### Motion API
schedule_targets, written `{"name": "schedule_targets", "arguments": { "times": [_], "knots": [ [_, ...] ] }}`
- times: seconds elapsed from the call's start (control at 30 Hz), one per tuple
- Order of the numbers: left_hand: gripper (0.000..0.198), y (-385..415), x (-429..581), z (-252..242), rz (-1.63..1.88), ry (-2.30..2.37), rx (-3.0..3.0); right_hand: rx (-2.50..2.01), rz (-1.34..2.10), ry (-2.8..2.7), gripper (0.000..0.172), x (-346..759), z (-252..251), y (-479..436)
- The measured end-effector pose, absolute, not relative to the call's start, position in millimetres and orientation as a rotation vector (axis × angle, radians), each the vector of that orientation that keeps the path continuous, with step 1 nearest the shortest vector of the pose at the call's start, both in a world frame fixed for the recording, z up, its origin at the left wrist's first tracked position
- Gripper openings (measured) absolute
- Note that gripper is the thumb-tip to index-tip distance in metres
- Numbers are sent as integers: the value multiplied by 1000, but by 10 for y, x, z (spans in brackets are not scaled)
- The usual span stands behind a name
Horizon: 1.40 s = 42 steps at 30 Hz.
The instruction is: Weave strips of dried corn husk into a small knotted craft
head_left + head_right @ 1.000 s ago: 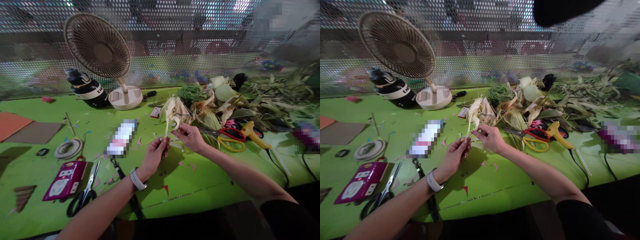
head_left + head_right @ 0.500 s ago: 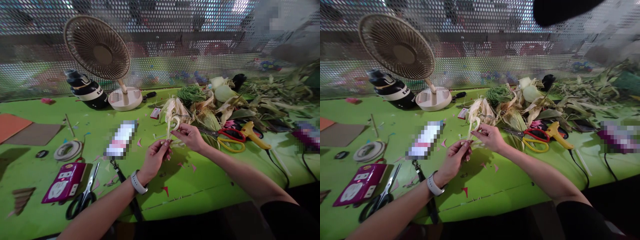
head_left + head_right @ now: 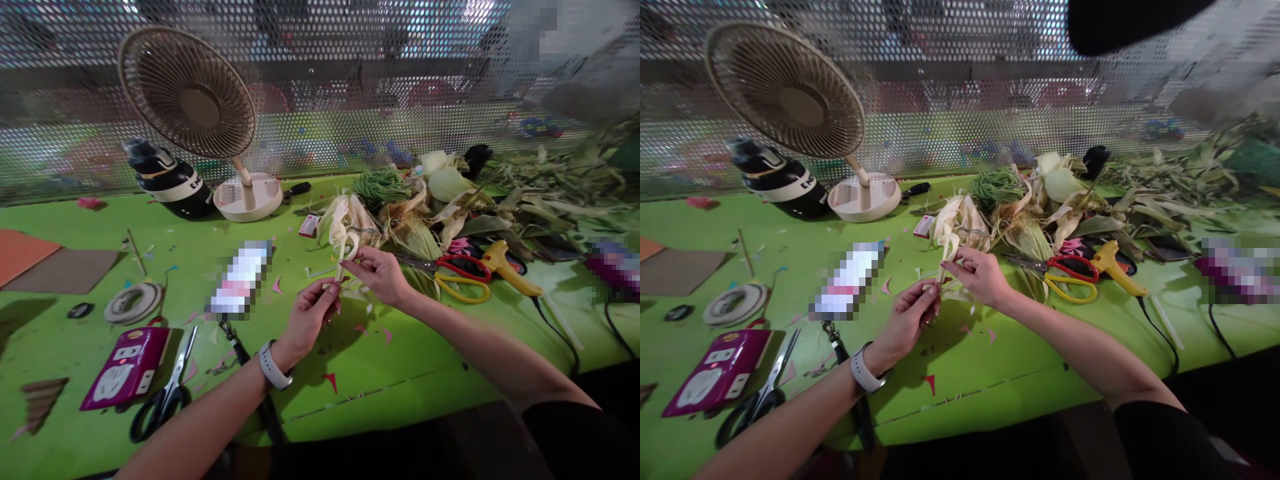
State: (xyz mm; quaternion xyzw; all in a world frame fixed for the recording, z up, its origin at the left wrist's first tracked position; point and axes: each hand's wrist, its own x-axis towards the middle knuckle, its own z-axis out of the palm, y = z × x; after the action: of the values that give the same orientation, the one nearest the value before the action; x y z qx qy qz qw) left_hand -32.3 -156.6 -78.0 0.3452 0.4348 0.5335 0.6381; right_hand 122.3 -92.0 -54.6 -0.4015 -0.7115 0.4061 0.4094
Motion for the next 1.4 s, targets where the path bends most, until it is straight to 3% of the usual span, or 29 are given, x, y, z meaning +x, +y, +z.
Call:
{"name": "schedule_targets", "arguments": {
  "times": [0.37,0.7,1.4],
  "knots": [
    [16,-1580,-285,-772,1352,1003,778,-949,1088,-1743,26,1229,-603,-911],
    [18,-1596,-289,-791,1257,982,881,-1048,1028,-1757,28,1211,-549,-925],
    [24,-1564,-302,-790,1228,1019,898,-971,1223,-1671,29,1212,-614,-894]
  ]
}}
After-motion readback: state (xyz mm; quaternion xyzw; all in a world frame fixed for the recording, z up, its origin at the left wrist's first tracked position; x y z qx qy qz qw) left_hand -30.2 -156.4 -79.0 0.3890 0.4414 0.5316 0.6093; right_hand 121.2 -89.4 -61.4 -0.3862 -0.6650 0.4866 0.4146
